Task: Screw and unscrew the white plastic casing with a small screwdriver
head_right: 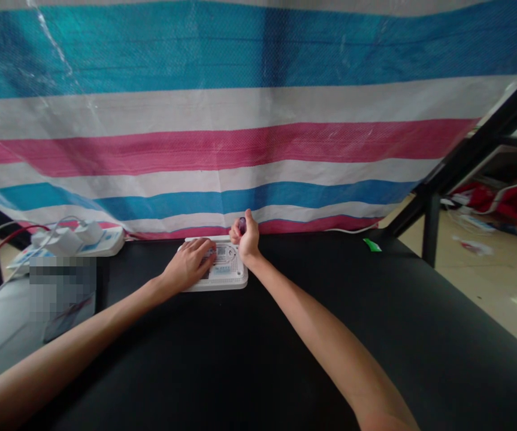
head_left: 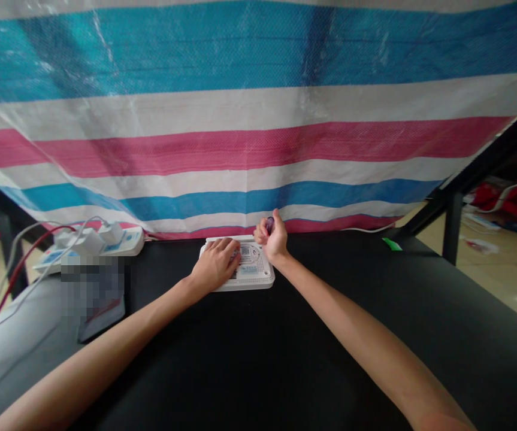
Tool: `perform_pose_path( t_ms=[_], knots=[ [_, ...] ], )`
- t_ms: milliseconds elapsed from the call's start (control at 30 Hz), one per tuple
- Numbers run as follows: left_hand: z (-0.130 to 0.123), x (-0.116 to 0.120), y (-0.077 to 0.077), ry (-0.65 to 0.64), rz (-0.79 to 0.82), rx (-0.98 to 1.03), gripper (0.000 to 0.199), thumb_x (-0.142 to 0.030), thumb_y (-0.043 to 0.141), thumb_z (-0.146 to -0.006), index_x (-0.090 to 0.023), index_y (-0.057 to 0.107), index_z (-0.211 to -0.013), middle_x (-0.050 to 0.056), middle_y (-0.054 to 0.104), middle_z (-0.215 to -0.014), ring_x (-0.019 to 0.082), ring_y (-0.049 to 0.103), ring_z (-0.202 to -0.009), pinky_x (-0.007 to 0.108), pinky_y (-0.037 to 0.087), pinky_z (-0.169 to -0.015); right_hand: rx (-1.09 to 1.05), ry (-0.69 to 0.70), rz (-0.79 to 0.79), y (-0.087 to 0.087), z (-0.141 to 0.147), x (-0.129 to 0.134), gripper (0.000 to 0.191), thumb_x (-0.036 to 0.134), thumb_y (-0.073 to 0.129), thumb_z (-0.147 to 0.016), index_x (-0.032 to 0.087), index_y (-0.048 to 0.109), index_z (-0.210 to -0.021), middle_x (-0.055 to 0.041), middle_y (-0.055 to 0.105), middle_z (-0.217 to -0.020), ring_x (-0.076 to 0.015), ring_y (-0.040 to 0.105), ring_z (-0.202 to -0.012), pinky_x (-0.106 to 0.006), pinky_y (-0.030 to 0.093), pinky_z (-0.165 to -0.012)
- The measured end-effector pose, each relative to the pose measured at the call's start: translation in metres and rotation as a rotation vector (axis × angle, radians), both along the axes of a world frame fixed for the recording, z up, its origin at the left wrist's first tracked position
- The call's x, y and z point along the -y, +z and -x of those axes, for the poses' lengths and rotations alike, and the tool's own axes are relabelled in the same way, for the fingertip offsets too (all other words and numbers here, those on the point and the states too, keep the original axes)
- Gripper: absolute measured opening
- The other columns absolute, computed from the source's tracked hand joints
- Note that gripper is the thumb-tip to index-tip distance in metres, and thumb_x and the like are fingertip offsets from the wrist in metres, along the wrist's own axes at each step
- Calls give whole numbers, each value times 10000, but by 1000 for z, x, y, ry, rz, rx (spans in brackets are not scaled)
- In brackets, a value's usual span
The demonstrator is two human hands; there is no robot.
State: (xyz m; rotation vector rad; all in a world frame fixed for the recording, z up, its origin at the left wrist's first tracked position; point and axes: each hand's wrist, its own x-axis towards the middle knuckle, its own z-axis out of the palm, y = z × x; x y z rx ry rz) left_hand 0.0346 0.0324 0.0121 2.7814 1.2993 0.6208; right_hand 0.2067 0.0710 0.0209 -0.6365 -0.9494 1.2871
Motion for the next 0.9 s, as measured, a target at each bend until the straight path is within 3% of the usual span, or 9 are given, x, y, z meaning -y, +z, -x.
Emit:
perform_pose_path(
  t_ms=[700, 900],
  knots=[
    [0, 0, -1, -9, -8, 20, 198, -306, 435, -998, -186, 569, -1080, 90, 651, -1053, 251, 624, -995, 438, 489, -904, -73, 15, -46, 30, -12, 5, 685, 743, 417, -846, 225, 240, -433, 70, 166, -380, -63, 117, -345, -235, 124, -362],
    [2, -4, 7, -118, 39, 116, 233, -321, 521, -974, -198, 654, -1120, 86, 683, -1157, 245, 627, -1097, 443, 478, -985, -118, 59, -67, 48, -5, 22, 673, 728, 413, -851, 222, 237, -443, 71, 149, -395, -68, 130, -348, -238, 141, -368]
  ],
)
